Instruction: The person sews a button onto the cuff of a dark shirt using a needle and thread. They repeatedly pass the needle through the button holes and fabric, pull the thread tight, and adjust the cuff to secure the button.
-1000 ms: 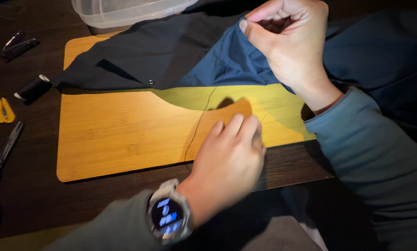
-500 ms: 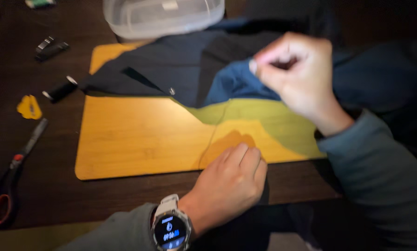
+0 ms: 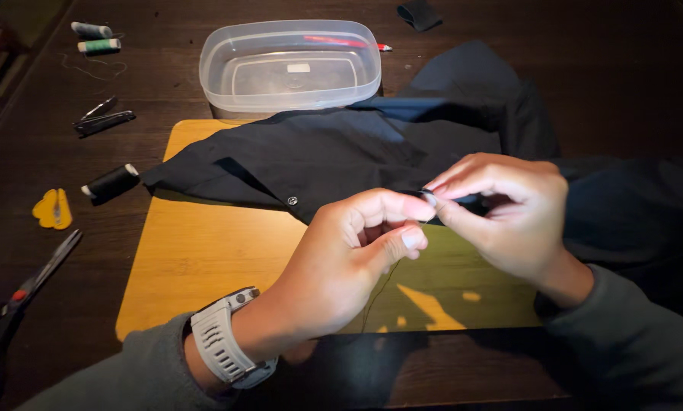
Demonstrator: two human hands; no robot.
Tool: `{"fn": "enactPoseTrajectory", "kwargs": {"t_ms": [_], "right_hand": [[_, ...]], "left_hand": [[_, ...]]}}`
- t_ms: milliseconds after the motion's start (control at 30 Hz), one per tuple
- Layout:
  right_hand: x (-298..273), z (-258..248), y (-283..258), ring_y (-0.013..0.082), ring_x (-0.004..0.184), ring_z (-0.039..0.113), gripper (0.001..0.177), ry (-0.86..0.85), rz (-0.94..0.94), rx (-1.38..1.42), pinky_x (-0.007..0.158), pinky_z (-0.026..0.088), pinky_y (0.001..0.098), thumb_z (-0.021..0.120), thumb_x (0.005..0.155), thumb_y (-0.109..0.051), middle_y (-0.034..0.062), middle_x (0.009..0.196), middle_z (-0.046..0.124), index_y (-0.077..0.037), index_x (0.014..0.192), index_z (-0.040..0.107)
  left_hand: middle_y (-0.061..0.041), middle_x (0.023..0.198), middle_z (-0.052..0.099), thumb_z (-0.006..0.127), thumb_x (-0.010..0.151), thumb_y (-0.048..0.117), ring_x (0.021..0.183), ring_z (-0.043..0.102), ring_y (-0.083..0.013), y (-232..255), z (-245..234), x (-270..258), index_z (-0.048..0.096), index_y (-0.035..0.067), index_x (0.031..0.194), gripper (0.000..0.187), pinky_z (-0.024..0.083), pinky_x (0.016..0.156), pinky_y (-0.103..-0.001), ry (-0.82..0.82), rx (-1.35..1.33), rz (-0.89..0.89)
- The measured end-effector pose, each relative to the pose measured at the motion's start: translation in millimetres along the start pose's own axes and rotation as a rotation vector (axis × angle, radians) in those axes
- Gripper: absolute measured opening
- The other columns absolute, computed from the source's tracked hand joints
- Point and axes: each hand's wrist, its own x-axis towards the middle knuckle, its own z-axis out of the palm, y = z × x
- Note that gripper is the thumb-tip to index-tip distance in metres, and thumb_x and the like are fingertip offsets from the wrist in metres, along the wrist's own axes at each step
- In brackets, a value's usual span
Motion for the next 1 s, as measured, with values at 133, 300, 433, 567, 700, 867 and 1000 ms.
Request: {"fn": "enactPoseTrajectory", "kwargs": {"t_ms": [133,300,433,567,700,867,1000], "right_hand": [[-4.4,3.8,-0.3,0.0204,0.083,0.078,0.012,0.076,-0.031,-0.011,0.071,0.062,0.0253,0.079,0.088,0.009,0.0169,0.096,0.075,0.003,0.092,0.069],[-13.1,6.5,0.1,0.0237,0.088,0.078,0.015,0.085,-0.039,-0.037,0.076,0.065,0.0298,0.079,0.082,0.008,0.0148,0.088,0.072,0.002,0.087,0.066],[-21.1,12.9,1.0,0.0221,0.086,0.078,0.015,0.068,0.106,0.049,0.078,0.065,0.0285,0.078,0.084,0.008,0.0149,0.09,0.073,0.0,0.088,0.066],[-29.1,17.3,4.2,0.0198,0.089,0.077,0.014,0.065,0.27,0.157,0.079,0.065,0.0262,0.078,0.088,0.01,0.0157,0.093,0.075,0.001,0.092,0.068],[-36.7,14.4,7.8,0.017,0.09,0.077,0.013,0.068,0.318,0.175,0.081,0.065,0.0254,0.077,0.088,0.01,0.0157,0.097,0.075,0.001,0.091,0.068],[-38.0,13.1,9.3,0.0153,0.087,0.077,0.014,0.059,0.332,0.176,0.077,0.064,0.0234,0.077,0.089,0.008,0.0156,0.097,0.076,0.0,0.095,0.068],[-37.3,12.2,13.1,0.0157,0.086,0.076,0.011,0.06,0.44,0.265,0.077,0.064,0.0258,0.076,0.09,0.009,0.0173,0.097,0.077,0.001,0.095,0.069]], "left_hand": [[-0.003,0.093,0.074,0.068,0.099,0.009,0.085,0.066,-0.0062,-8.7,-0.2,0.4,0.072,0.0,0.112,0.016,0.056,0.078,-0.023,0.105,0.137,0.052],[-0.003,0.089,0.076,0.073,0.095,0.007,0.076,0.067,-0.0055,-19.5,-3.6,-7.2,0.073,0.002,0.104,0.01,0.055,0.071,-0.022,0.197,0.344,0.157],[-0.003,0.09,0.074,0.072,0.094,0.004,0.08,0.067,-0.006,-23.4,-2.7,-9.7,0.072,0.001,0.108,0.014,0.056,0.077,-0.023,0.179,0.251,0.146],[-0.002,0.087,0.072,0.072,0.095,0.003,0.079,0.064,-0.0062,-29.0,-6.3,-10.2,0.072,0.0,0.111,0.017,0.055,0.075,-0.023,0.175,0.185,0.078],[-0.002,0.086,0.071,0.071,0.094,0.004,0.078,0.063,-0.0055,-32.0,-8.5,-11.6,0.072,0.001,0.114,0.021,0.052,0.07,-0.023,0.165,0.095,-0.057],[-0.002,0.091,0.073,0.068,0.096,0.004,0.083,0.065,-0.0051,-28.9,-8.7,-10.6,0.071,0.0,0.116,0.021,0.053,0.074,-0.022,0.145,0.047,-0.049],[-0.002,0.09,0.072,0.068,0.094,0.006,0.08,0.064,-0.0047,-27.4,-8.6,-9.7,0.072,0.0,0.116,0.022,0.051,0.068,-0.021,0.153,0.0,-0.143]]}}
